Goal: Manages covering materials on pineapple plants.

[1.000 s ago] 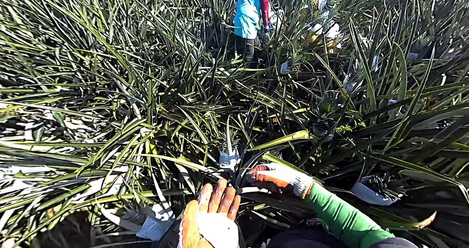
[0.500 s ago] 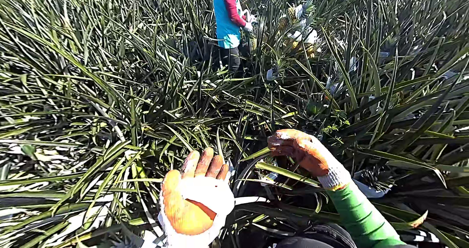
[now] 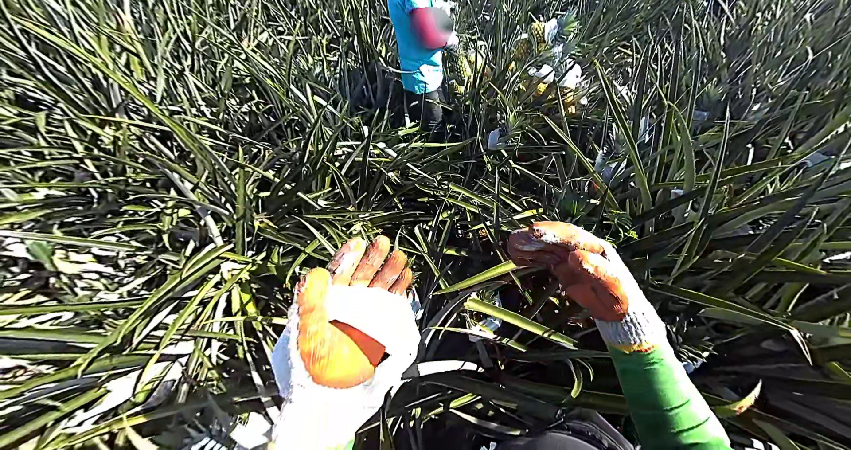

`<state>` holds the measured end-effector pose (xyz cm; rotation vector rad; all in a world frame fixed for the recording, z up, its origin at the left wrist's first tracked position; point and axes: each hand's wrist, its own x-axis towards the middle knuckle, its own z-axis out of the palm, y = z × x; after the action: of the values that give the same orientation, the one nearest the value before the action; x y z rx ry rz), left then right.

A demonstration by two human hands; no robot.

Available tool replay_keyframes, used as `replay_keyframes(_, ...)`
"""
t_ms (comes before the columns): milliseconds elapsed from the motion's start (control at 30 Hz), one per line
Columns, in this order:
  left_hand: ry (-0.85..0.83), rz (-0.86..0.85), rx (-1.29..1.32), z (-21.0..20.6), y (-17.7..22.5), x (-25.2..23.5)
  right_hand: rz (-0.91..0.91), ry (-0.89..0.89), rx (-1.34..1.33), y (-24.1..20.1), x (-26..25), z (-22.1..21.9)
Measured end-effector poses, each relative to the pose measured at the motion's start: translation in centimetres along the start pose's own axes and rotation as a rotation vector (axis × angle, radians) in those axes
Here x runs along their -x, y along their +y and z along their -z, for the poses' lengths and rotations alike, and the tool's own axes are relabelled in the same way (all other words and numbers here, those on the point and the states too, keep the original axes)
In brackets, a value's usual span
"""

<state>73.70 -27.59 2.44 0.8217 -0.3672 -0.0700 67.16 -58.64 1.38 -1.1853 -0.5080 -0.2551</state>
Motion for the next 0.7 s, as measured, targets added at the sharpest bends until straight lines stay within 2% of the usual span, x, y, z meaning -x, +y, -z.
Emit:
replay_keyframes(100, -0.086, -0.028, -0.061, 0.6, 0.8, -1.4, 0.069, -0.016, 0.083, -1.7, -0.7, 0.3)
replay_keyframes(267, -0.139, -0.073, -0.214, 0.2, 2.4, -3.8, 0.179, -0.001, 0.197, -4.6, -1.7, 0.3)
replay_keyframes(367, -0.234, -0.107, -0.249, 1.6, 2.6, -6.0, 0.247, -0.032, 0.235, -5.5, -1.9, 0.7)
replay_keyframes(500, -0.247, -0.12, -0.317, 1.9, 3.4, -9.1, 0.275, -0.06, 0.324, -7.2, -3.1, 1.4)
replay_keyframes(633, -0.203, -0.052, -0.329, 0.8, 4.4, -13.3, 0.283, 0.028, 0.39, -8.6, -8.3, 4.3)
replay_keyframes(700, -0.145, -0.042, -0.28, 1.2, 3.4, -16.0, 0.176, 0.213, 0.294, -8.5, -13.8, 6.5)
